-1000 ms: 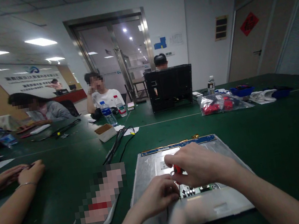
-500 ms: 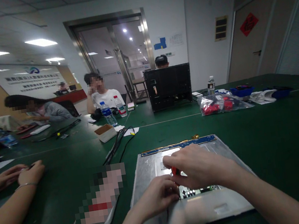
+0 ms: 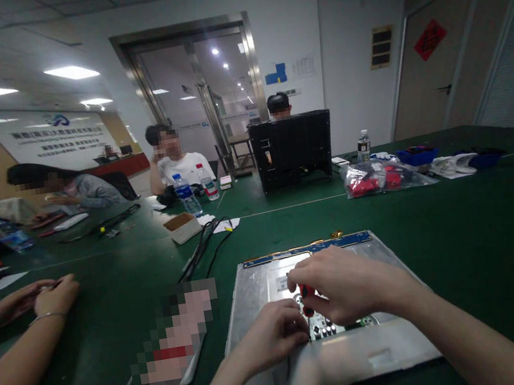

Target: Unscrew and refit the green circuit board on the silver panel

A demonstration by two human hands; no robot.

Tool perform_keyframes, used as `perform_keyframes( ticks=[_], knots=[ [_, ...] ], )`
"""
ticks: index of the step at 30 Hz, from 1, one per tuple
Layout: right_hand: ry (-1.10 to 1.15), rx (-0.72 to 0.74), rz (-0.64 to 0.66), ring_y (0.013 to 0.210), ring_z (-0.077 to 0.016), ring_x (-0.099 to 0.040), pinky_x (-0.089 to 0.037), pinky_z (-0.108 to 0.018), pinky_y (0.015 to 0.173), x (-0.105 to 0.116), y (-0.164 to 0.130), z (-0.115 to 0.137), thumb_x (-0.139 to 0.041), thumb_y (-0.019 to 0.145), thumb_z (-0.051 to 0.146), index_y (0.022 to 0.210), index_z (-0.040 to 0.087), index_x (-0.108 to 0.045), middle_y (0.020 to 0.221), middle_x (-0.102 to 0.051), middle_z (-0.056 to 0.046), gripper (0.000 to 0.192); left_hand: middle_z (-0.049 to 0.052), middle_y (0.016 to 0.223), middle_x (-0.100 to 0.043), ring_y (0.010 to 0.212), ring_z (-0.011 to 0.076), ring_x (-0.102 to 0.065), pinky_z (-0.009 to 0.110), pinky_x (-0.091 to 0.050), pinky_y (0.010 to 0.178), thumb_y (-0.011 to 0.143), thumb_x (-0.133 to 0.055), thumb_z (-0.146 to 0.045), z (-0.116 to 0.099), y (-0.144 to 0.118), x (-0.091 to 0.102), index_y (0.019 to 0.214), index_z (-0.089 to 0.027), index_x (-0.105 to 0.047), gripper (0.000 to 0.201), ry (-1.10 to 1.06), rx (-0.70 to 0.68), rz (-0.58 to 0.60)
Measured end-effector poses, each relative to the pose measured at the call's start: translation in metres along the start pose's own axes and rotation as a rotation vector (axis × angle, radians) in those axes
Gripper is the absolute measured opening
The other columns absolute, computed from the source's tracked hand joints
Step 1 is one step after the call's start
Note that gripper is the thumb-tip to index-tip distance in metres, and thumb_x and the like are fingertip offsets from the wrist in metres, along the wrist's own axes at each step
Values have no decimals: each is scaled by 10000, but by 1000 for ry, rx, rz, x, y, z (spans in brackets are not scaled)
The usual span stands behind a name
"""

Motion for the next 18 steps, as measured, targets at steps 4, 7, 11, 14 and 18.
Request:
perform_keyframes(
  ticks=[4, 7, 11, 14, 18],
  knots=[
    [-80, -92, -23, 651, -166, -581, -248, -269, 519, 2, 0, -9, -530, 853, 316, 877, 194, -633, 734, -667, -27, 161, 18, 875, -634, 787, 161, -569, 224, -418, 665, 762, -596, -107, 1, -1, -2, 789, -171, -673, 104, -14, 6, 26],
    [-108, -131, -15, 615, -170, -572, -234, -271, 505, 1, -1, -14, -523, 861, 394, 795, 188, -637, 680, -651, -28, 245, 21, 903, -632, 796, 160, -577, 225, -422, 675, 764, -598, -99, 1, -2, -2, 805, -173, -675, 114, -22, 0, 22],
    [-33, -62, -1, 714, -180, -582, -295, -266, 539, -1, -3, -9, -581, 790, 301, 909, 176, -610, 845, -674, -51, 175, 23, 873, -632, 786, 165, -574, 230, -425, 680, 759, -613, -100, 2, -1, -1, 806, -174, -687, 114, -9, 6, 6],
    [23, -17, 4, 738, -170, -577, -306, -258, 543, -2, -4, -4, -552, 770, 204, 961, 175, -573, 911, -670, -53, 195, 22, 849, -628, 783, 167, -567, 228, -423, 673, 754, -609, -96, 0, -1, -2, 772, -170, -675, 100, 2, 0, 14],
    [-17, -44, -20, 732, -171, -586, -289, -261, 548, 0, -2, -6, -512, 816, 205, 1004, 190, -568, 899, -678, -44, 196, 22, 872, -634, 805, 170, -570, 227, -426, 677, 738, -601, -83, -1, -1, -1, 777, -170, -671, 118, -6, 7, 14]
  ],
)
Point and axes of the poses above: each hand's wrist, its own y-axis towards the middle knuckle, its own x-axis out of the back of the hand, z = x × y, the point moved 10 cm from there along y, towards the middle knuckle
